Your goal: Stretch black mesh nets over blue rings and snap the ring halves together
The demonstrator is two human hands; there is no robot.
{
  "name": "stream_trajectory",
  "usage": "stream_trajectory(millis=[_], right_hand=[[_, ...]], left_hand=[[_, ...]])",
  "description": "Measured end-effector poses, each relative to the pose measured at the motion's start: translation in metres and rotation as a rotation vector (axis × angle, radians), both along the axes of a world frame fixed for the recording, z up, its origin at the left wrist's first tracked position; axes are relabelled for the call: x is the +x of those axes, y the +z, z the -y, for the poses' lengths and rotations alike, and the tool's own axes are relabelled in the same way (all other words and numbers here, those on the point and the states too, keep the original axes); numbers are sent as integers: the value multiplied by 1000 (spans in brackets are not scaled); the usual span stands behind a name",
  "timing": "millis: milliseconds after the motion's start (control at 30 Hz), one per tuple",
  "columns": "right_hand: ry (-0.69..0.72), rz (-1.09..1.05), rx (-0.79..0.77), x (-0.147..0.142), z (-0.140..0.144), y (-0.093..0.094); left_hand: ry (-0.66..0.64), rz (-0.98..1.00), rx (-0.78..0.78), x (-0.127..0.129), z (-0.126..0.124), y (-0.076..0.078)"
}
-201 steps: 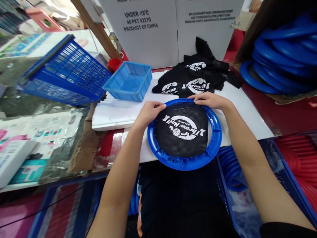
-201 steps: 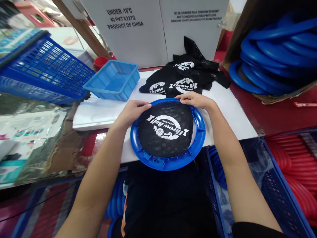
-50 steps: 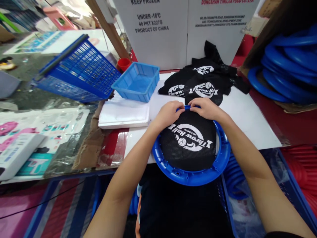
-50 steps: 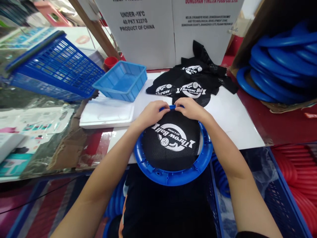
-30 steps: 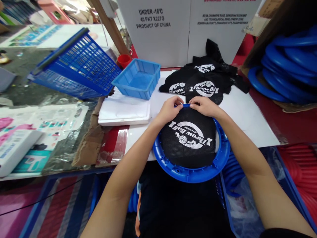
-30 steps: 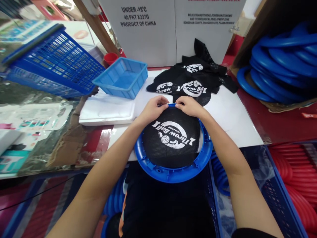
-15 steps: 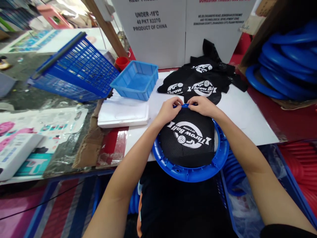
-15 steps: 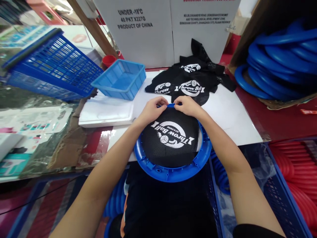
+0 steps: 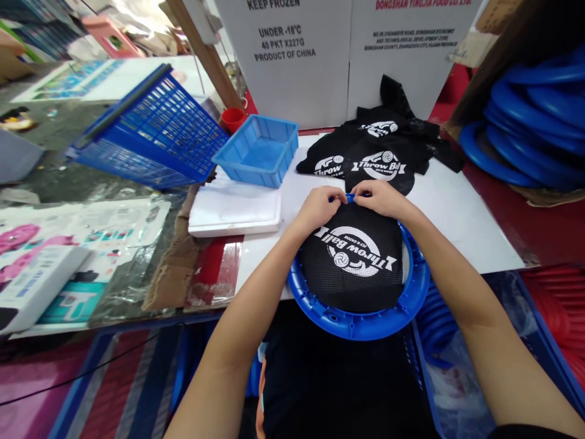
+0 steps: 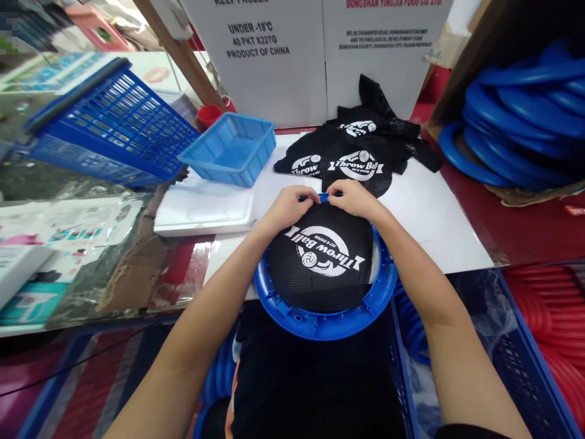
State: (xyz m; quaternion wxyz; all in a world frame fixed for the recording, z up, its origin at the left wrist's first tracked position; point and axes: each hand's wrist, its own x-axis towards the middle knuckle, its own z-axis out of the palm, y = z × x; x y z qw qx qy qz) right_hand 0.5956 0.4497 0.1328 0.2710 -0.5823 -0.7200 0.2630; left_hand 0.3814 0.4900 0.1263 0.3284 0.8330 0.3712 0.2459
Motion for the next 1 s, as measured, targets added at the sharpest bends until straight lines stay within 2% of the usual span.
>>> stream_trajectory(millis=[367, 667, 800, 900, 1000], right_hand=[[19, 17, 9, 1, 1, -1], [82, 44, 75, 0, 5, -5], [114, 43, 49, 2, 8, 1], [136, -3, 16, 8, 11, 8], [61, -87, 105, 16, 12, 14]], left_hand=[[-102, -58, 36, -10, 0, 1], [-99, -115, -71, -18, -5, 11], [-97, -124, -5, -19, -2, 10], [-168, -121, 98, -20, 0, 10], [-220, -203, 158, -23, 0, 12]])
